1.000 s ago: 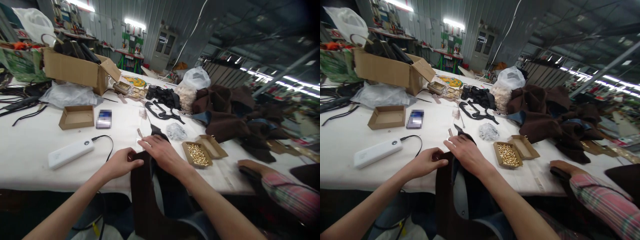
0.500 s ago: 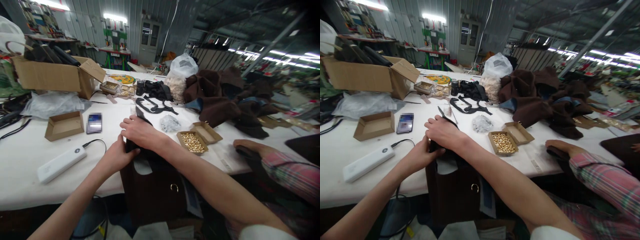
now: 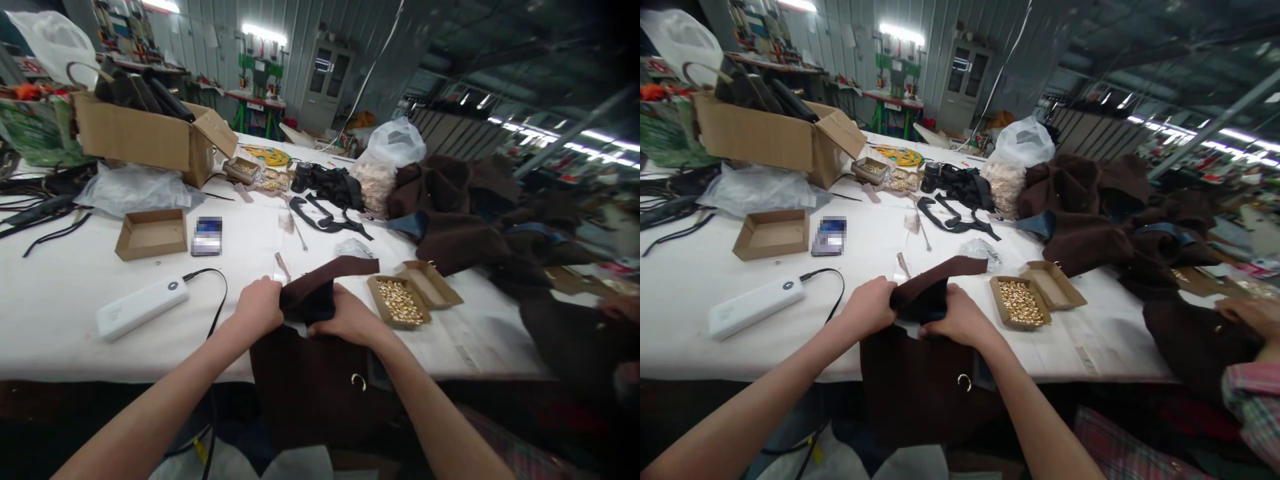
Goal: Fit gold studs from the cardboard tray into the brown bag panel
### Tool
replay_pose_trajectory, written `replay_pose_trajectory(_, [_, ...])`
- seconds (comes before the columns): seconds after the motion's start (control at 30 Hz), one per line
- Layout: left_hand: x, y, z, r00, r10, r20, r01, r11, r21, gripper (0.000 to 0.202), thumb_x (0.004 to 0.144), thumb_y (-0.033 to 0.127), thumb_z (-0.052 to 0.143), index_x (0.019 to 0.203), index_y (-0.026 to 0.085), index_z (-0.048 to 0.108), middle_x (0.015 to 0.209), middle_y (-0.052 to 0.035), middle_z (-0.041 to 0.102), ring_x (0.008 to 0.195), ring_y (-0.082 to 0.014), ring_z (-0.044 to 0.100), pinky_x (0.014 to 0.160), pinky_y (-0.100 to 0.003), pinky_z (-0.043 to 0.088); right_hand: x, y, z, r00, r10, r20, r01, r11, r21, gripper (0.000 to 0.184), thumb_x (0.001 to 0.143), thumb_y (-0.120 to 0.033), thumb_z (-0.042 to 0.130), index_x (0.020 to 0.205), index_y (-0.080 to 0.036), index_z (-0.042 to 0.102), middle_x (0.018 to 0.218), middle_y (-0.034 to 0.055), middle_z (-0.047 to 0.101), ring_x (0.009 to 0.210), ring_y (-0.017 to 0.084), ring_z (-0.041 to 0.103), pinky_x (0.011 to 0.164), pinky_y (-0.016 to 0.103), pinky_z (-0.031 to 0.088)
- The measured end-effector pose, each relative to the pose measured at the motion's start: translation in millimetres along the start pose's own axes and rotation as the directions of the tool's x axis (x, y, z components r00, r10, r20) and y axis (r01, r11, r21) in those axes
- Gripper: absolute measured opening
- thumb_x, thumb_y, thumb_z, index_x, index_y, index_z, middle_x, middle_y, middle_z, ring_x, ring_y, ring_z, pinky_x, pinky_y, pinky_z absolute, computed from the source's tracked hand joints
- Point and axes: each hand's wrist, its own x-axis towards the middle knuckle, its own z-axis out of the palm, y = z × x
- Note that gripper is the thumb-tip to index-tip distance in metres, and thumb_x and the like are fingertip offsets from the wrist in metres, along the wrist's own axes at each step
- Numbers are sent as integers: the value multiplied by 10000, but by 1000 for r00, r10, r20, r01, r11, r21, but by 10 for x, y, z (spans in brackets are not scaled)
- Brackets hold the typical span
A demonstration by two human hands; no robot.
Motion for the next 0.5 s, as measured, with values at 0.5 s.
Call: replay_pose_trajectory(0.5, [-156,-47,164,986,53,-157,-53,999,-1,229,792,92,624,966,206,718,1041,-126,793,975,-346,784,747,-417,504,584,98,515,965,-260,-21,261,964,61,463,945,-218,628,1381,-250,778,1518,92,754,1439,288,677,1336,545,465])
